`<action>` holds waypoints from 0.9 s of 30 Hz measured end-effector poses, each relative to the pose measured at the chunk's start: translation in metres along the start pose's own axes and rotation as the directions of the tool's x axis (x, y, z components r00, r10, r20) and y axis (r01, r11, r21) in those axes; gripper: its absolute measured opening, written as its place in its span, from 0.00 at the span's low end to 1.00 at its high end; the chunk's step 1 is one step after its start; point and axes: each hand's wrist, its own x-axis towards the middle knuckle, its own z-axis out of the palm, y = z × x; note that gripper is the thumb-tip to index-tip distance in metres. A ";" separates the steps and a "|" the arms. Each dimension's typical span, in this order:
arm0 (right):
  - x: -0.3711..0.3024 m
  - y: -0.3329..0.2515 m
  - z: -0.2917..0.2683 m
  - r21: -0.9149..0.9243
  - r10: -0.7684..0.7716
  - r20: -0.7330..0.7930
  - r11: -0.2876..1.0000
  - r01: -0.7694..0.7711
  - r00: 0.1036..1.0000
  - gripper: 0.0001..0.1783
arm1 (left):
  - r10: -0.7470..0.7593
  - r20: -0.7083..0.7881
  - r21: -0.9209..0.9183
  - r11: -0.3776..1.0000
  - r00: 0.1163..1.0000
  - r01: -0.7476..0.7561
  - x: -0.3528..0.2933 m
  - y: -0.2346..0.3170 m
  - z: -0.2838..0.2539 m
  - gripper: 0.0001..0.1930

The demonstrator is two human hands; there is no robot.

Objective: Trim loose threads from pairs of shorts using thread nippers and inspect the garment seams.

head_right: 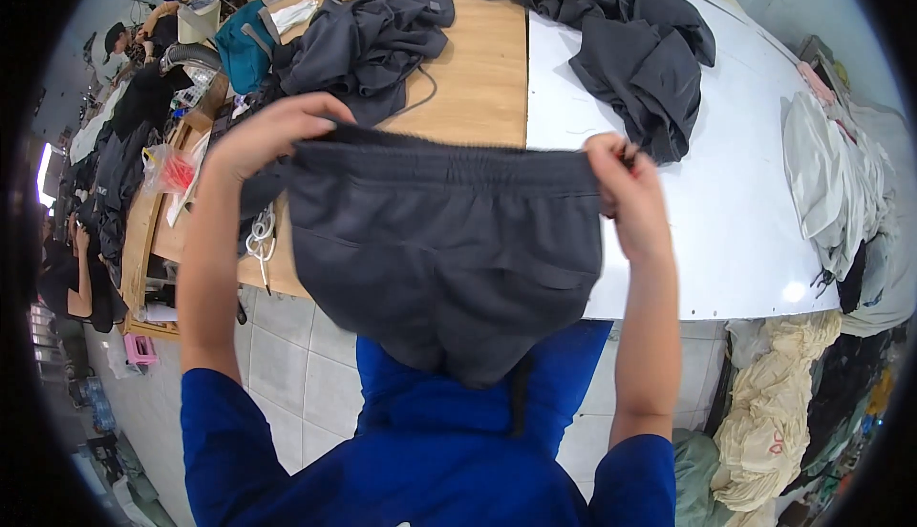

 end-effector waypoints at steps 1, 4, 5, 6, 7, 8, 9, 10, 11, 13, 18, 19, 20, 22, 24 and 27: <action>-0.002 0.013 0.009 -0.045 0.061 -0.030 0.997 -0.062 0.998 0.11 | 0.055 0.029 -0.033 0.998 0.998 -0.054 0.013 -0.035 0.007 0.18; -0.022 0.061 0.006 -0.119 0.139 -0.239 0.978 -0.171 0.961 0.18 | 0.041 -0.207 -0.068 0.996 0.977 -0.057 0.029 -0.106 0.042 0.17; -0.032 0.071 0.003 -0.106 0.126 -0.280 0.981 -0.161 0.952 0.19 | 0.057 -0.288 -0.170 0.979 0.956 -0.110 0.026 -0.113 0.054 0.16; -0.044 0.077 0.003 -0.094 0.115 -0.319 0.984 -0.152 0.941 0.20 | 0.059 -0.371 -0.263 0.950 0.927 -0.166 0.019 -0.119 0.065 0.16; -0.055 0.083 0.003 -0.092 0.139 -0.330 0.980 -0.179 0.933 0.20 | -0.004 -0.443 -0.303 0.942 0.896 -0.146 0.017 -0.118 0.081 0.13; -0.066 0.087 0.004 -0.073 0.125 -0.346 0.984 -0.160 0.930 0.21 | -0.021 -0.424 -0.314 0.941 0.906 -0.125 0.015 -0.122 0.099 0.13; -0.077 0.090 0.006 -0.054 0.107 -0.361 0.989 -0.135 0.926 0.21 | -0.008 -0.430 -0.337 0.929 0.903 -0.152 0.011 -0.124 0.118 0.12; -0.086 0.094 0.010 -0.046 0.124 -0.359 0.988 -0.151 0.925 0.21 | 0.002 -0.447 -0.354 0.918 0.894 -0.179 0.004 -0.124 0.135 0.11; -0.094 0.101 0.012 -0.027 0.103 -0.342 0.993 -0.119 0.934 0.22 | -0.007 -0.360 -0.321 0.940 0.933 -0.117 0.001 -0.125 0.157 0.11; -0.107 0.108 0.023 0.009 0.050 -0.285 0.999 -0.049 0.957 0.23 | -0.092 -0.219 -0.061 0.995 0.971 0.081 -0.008 -0.107 0.192 0.12; -0.123 0.131 0.043 -0.087 -0.018 -0.098 0.996 0.009 0.995 0.16 | 0.264 -0.408 0.509 0.861 0.874 -0.022 -0.021 -0.112 0.253 0.21; -0.125 0.132 0.048 -0.152 -0.008 -0.108 0.988 -0.008 0.994 0.17 | 0.278 -0.432 0.507 0.861 0.858 -0.024 -0.022 -0.115 0.261 0.22; -0.126 0.130 0.052 -0.184 0.015 -0.110 0.982 -0.035 0.994 0.15 | 0.292 -0.455 0.506 0.862 0.841 -0.025 -0.022 -0.118 0.267 0.22; -0.121 0.123 0.058 -0.387 -0.083 -0.029 0.920 0.066 0.996 0.15 | 0.302 -0.463 0.472 0.880 0.833 -0.056 -0.021 -0.124 0.271 0.20; -0.116 0.126 0.060 -0.544 -0.217 0.042 0.814 0.204 0.975 0.15 | 0.278 -0.428 0.330 0.934 0.860 -0.137 -0.021 -0.126 0.270 0.16; -0.113 0.126 0.066 -0.691 -0.354 0.150 0.630 0.354 0.923 0.15 | -0.104 -0.187 -0.410 0.912 0.977 0.019 -0.024 -0.118 0.261 0.10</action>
